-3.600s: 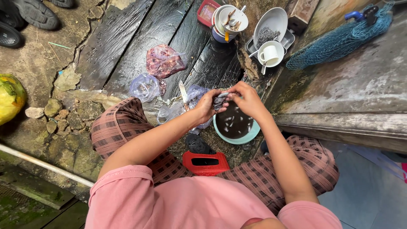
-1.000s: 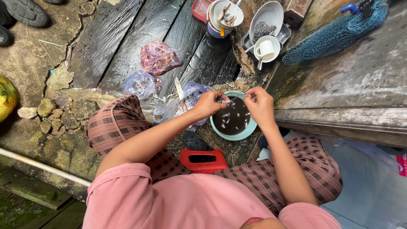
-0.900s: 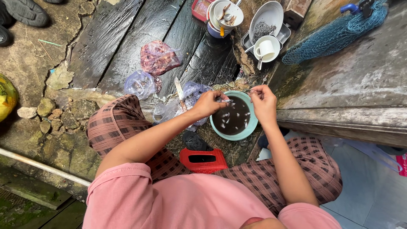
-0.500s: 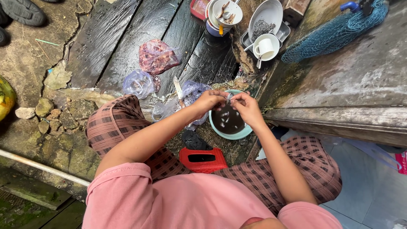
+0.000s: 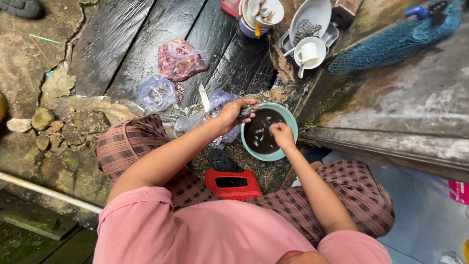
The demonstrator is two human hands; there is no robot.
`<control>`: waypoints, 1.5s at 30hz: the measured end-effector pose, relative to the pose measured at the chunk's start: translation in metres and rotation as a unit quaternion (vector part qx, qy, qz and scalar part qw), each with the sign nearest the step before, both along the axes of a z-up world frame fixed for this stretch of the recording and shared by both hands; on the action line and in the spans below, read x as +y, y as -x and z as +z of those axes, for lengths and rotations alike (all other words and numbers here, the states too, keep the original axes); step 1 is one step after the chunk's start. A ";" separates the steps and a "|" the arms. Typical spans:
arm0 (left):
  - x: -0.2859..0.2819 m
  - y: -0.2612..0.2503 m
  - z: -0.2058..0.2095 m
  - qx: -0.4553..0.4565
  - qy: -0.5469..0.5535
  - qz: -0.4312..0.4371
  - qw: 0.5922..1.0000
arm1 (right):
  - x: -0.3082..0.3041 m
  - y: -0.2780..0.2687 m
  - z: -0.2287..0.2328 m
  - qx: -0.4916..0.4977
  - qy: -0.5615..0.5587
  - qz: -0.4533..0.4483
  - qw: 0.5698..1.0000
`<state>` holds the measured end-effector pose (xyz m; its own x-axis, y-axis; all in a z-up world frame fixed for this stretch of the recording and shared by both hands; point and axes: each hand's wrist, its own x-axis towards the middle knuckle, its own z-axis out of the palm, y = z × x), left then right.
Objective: Cleaning and preparing small pieces of meat or fish in a bowl of water.
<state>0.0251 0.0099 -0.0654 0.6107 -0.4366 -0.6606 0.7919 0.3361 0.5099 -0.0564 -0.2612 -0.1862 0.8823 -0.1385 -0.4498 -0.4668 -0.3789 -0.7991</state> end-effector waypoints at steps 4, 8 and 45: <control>0.002 0.001 0.002 -0.023 -0.003 0.016 1.000 | 0.000 -0.011 -0.010 0.046 0.103 0.060 0.992; 0.000 0.005 0.001 -0.058 -0.019 0.008 0.998 | 0.012 -0.051 0.035 -0.041 0.165 0.067 0.983; 0.005 0.009 0.015 -0.157 -0.069 -0.144 0.975 | 0.068 -0.086 0.184 0.006 -0.188 0.101 0.977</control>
